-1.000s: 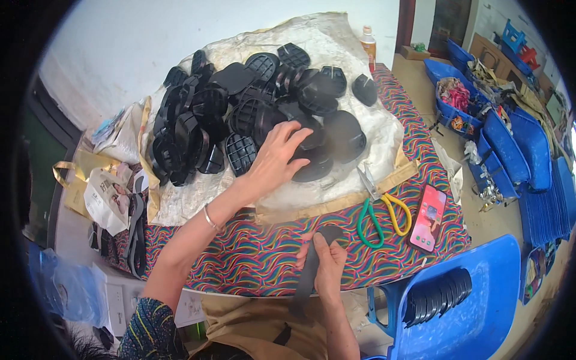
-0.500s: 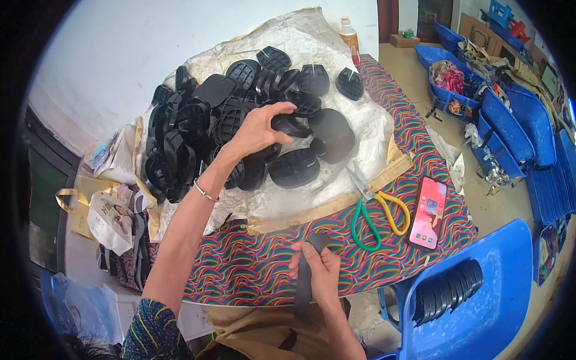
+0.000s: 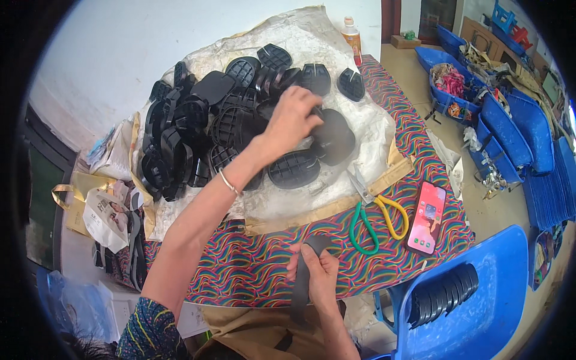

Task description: The person assembles black sandals by hand. They first tie a rubber band around a pair of straps, then pick up a sole and attach the straps to it, pressing them into place. The process is repeated for multiple units on a cluttered workbench.

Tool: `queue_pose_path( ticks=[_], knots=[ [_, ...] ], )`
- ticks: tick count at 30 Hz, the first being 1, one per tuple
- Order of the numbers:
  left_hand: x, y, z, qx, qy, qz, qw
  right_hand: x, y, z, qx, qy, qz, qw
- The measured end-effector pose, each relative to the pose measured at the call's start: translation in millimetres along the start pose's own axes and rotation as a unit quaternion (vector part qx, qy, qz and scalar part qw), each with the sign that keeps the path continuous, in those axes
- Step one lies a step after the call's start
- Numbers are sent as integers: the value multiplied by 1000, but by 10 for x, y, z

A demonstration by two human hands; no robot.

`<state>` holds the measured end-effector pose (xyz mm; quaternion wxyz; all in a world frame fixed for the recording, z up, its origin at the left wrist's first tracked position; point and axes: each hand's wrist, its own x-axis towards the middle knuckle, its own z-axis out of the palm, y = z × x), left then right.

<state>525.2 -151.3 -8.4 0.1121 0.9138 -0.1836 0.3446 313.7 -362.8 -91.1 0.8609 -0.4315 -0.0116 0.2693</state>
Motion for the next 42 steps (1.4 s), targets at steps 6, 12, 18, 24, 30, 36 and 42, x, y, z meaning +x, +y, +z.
queue_pose_path(
  ticks=[6, 12, 18, 24, 30, 36, 42],
  knots=[
    [-473, 586, -28, 96, -89, 193, 972, -31, -18, -25, 34, 24, 3, 999],
    [-633, 418, -725, -210, 138, -210, 945, -2, -55, -40, 98, 38, 5, 994],
    [-1608, 630, -1508, -451, -142, -439, 764, 39, -3, -83, 164, 50, -23, 985],
    [-2453, 745, -1538, -361, -224, -409, 808, -46, -238, -125, 45, 73, -15, 996],
    [-2815, 933, -1488, -446, -57, -374, 811, -433, -1040, 102, -198, 153, -255, 934],
    [-2953, 1155, -1490, -362, 38, -454, 813, -444, -287, 543, -318, 36, -2, 948],
    [-2972, 1206, -1528, -86, -12, -365, 927, -136, 271, 461, -398, -26, 49, 916]
  ],
)
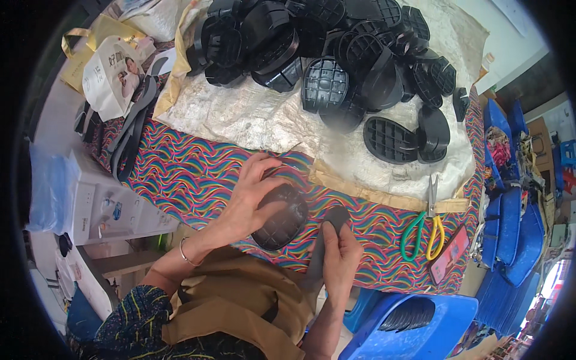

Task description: The person assembles black sandals by hand. They first tie a rubber band around a pair of straps, then pick up a sole and attach the straps to it, pressing them into place. The process is repeated for multiple units on a cluttered workbench.

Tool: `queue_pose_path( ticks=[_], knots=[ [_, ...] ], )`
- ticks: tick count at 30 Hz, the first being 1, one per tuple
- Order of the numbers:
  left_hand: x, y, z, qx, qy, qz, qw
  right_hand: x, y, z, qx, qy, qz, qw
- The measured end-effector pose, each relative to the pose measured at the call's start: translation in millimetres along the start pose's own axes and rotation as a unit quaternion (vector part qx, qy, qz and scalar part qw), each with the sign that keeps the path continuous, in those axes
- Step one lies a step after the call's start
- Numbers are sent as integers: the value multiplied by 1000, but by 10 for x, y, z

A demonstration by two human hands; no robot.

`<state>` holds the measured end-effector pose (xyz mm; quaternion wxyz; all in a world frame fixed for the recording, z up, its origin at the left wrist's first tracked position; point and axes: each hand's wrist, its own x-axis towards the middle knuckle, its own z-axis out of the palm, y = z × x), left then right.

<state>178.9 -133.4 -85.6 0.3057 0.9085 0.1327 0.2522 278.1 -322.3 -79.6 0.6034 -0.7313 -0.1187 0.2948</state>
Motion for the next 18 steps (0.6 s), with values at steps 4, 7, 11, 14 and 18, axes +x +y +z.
queue_pose_path(
  ticks=[4, 7, 11, 14, 18],
  knots=[
    [-54, 31, -100, -180, -1, -40, 983, 74, 47, -64, 29, -15, -6, 999],
    [-161, 61, -113, -402, -95, -228, 882, 71, 11, -82, 67, -43, 12, 997],
    [-35, 146, -139, -568, -69, -293, 766, 49, -13, -130, 103, -41, 43, 993],
    [-99, 124, -32, -552, -123, -290, 772, 71, 10, -167, 71, -44, 20, 996],
    [-74, 211, -1, -533, -168, -346, 754, 41, 12, -48, -17, -26, -19, 999]
  ],
)
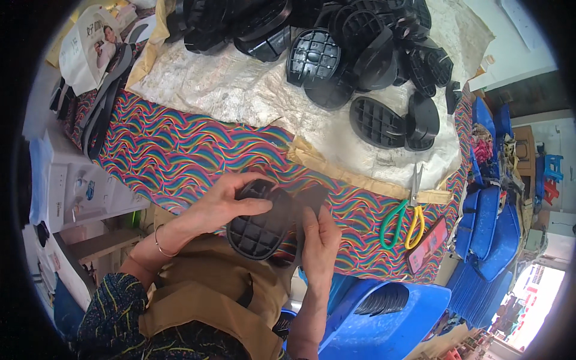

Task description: The person assembles black sandals by hand. They first tie a rubber band around a pair of straps, then pick up a sole and attach the straps to it, pressing them into place. The process is repeated for multiple units on a cluttered workbench.

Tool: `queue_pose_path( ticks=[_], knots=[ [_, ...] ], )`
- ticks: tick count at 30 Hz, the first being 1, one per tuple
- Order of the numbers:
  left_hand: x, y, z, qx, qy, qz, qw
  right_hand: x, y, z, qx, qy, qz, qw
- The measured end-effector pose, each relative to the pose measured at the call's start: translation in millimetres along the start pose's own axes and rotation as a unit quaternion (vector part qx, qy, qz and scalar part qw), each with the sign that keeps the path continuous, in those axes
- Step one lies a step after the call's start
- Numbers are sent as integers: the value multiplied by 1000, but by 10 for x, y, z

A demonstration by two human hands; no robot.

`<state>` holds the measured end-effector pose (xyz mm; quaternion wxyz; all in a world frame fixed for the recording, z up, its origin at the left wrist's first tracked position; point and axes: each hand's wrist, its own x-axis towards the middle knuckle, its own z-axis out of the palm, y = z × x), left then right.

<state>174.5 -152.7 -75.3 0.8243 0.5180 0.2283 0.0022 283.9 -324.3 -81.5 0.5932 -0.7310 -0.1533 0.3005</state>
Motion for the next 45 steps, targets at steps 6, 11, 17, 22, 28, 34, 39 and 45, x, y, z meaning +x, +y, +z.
queue_pose_path(
  ticks=[6, 11, 17, 22, 28, 34, 39, 45],
  knots=[
    [54, 34, 90, -13, 30, 25, 999, 44, -100, 12, -142, -51, -8, 988],
    [88, 8, 27, -4, 26, 6, 1000, 50, -92, 29, -180, -58, -31, 981],
    [110, 75, 28, 28, 27, 9, 999, 26, -139, 41, -192, -46, -32, 980],
    [134, 61, 49, 32, 30, 3, 999, 17, -141, 52, -214, -42, -50, 975],
    [153, 48, 41, 44, 32, 3, 999, 1, -180, 53, -220, -49, -33, 974],
    [173, 20, 35, 32, 28, -8, 999, 16, -72, 63, -211, -24, -130, 969],
    [184, 25, 8, 51, 24, -17, 998, -10, -86, 48, -246, -31, -98, 964],
    [200, -15, 48, 24, 65, 1, 998, -4, -58, 58, -249, -30, -126, 960]
  ],
)
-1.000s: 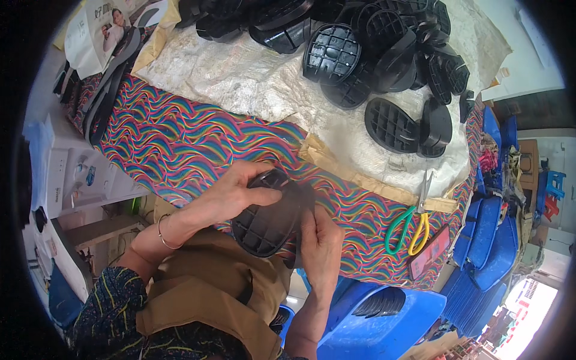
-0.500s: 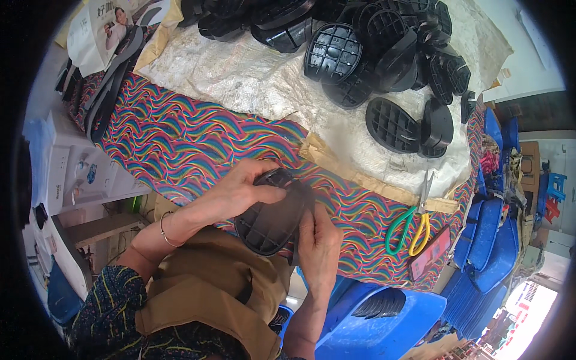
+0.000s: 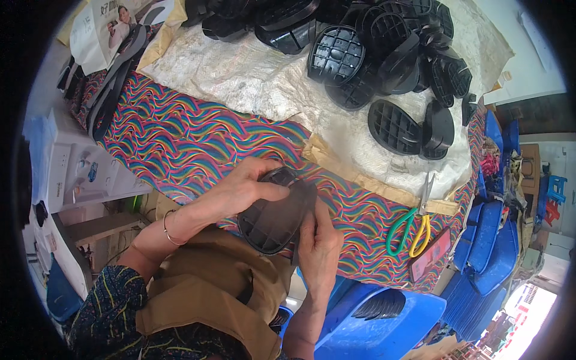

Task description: The person assembles black sandals by hand. They first tie a rubber band around a pair of straps, then pick up a sole and attach the straps to it, pressing them into place. The process is repeated for multiple units on a cluttered workbench.

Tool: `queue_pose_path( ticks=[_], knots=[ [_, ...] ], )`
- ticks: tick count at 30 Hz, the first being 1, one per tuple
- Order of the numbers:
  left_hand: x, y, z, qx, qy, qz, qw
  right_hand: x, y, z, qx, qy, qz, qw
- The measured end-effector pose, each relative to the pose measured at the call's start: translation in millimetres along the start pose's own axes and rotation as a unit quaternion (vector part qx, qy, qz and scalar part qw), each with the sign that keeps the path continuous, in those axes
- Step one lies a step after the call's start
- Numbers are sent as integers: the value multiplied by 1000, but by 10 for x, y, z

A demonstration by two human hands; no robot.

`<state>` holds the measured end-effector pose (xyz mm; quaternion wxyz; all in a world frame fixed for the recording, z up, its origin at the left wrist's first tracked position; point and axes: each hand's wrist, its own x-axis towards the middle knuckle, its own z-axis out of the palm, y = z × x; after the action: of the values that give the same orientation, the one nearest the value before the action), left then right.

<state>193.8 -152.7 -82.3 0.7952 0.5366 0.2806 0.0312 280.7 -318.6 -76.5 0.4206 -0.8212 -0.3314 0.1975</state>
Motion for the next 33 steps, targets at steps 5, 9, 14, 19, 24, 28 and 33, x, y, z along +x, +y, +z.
queue_pose_path(
  ticks=[5, 9, 14, 19, 24, 28, 33],
  knots=[
    [1, 9, -23, -3, -3, -30, 1000, -9, -26, 20, -17, 12, -6, 1000],
    [-6, 5, -15, 7, 6, -18, 1000, -26, -30, 10, -51, 3, -7, 999],
    [1, 15, 13, 10, 17, 10, 1000, -76, -21, -12, -69, -14, -15, 997],
    [47, -9, 12, 24, 53, 34, 998, -201, -86, 7, -31, -13, 26, 999],
    [26, 53, 79, 82, 71, 82, 991, -302, -140, 32, 11, 17, 60, 998],
    [24, 88, 124, 65, 81, 90, 990, -377, -138, 50, 50, 31, 97, 994],
    [33, 91, 166, 48, 89, 92, 991, -471, -153, 99, 109, 56, 100, 987]
  ],
)
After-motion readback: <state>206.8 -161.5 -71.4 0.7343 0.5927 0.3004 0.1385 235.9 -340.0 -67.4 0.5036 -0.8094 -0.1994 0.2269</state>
